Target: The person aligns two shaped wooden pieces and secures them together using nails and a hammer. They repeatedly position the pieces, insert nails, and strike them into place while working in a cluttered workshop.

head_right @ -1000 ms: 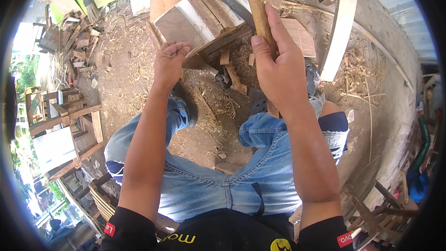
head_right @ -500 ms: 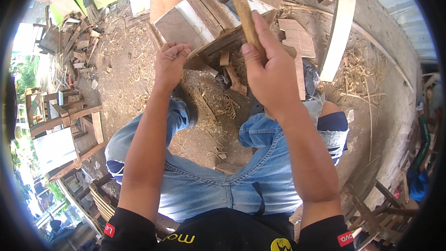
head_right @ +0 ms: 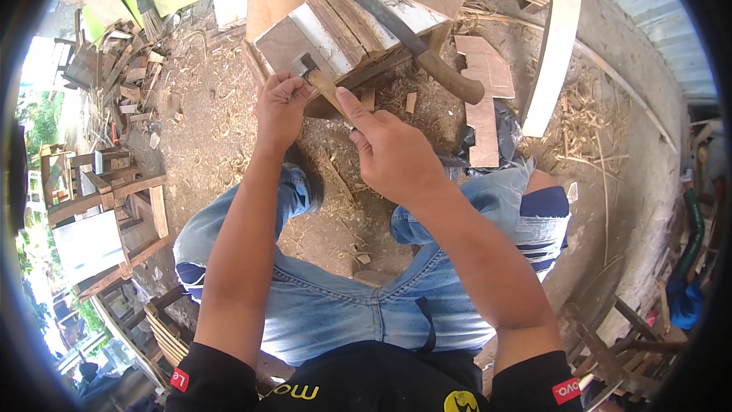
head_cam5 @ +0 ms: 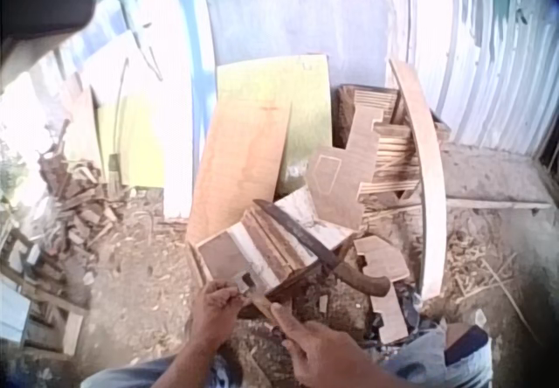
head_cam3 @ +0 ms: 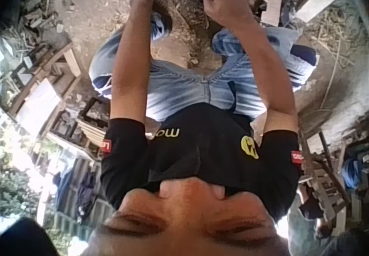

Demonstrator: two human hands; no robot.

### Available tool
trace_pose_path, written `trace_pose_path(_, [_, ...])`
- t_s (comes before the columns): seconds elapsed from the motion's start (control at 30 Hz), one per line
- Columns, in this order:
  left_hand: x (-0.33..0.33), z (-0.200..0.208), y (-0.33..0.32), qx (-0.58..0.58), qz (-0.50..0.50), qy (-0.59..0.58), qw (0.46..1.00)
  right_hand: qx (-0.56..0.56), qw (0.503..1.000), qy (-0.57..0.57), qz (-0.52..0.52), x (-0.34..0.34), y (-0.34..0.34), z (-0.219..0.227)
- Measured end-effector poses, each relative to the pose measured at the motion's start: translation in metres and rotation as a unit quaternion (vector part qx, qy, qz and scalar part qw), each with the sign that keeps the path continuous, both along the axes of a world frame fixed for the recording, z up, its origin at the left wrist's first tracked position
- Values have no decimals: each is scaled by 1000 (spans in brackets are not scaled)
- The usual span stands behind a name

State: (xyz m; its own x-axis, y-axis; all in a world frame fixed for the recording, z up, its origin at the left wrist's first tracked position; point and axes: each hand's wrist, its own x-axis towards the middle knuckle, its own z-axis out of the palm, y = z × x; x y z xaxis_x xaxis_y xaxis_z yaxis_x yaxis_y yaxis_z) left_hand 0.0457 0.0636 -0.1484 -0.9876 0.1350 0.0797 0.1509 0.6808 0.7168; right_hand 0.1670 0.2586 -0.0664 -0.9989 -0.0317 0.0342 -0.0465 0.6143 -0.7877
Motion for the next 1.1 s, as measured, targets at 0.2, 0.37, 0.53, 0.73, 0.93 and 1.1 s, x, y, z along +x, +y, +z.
trace_pose_path(0.2, [-1,-8,-4,-1,-8,7,1000,8,1000,14,7,-3,-8,-5])
trace_pose_path(0.37, [0,-6,-2,13,-2,-3,1000,23,999,23,7,-3,-9,-8])
trace_pose_path(0.53, [2,1,-1,-17,-3,-3,1000,26,1000,4,11,-3,-9,-6])
trace_pose_path(0.73, [3,17,-3,-20,-34,-46,998,-2,999,29,-17,-5,-3,-3])
trace_pose_path(0.93, [4,25,-8,-65,-60,-20,996,-3,1000,17,-2,-6,-2,-1])
trace_pose_path(1.1, [10,20,-7,-68,-54,17,996,10,1000,-7,3,-5,-4,0])
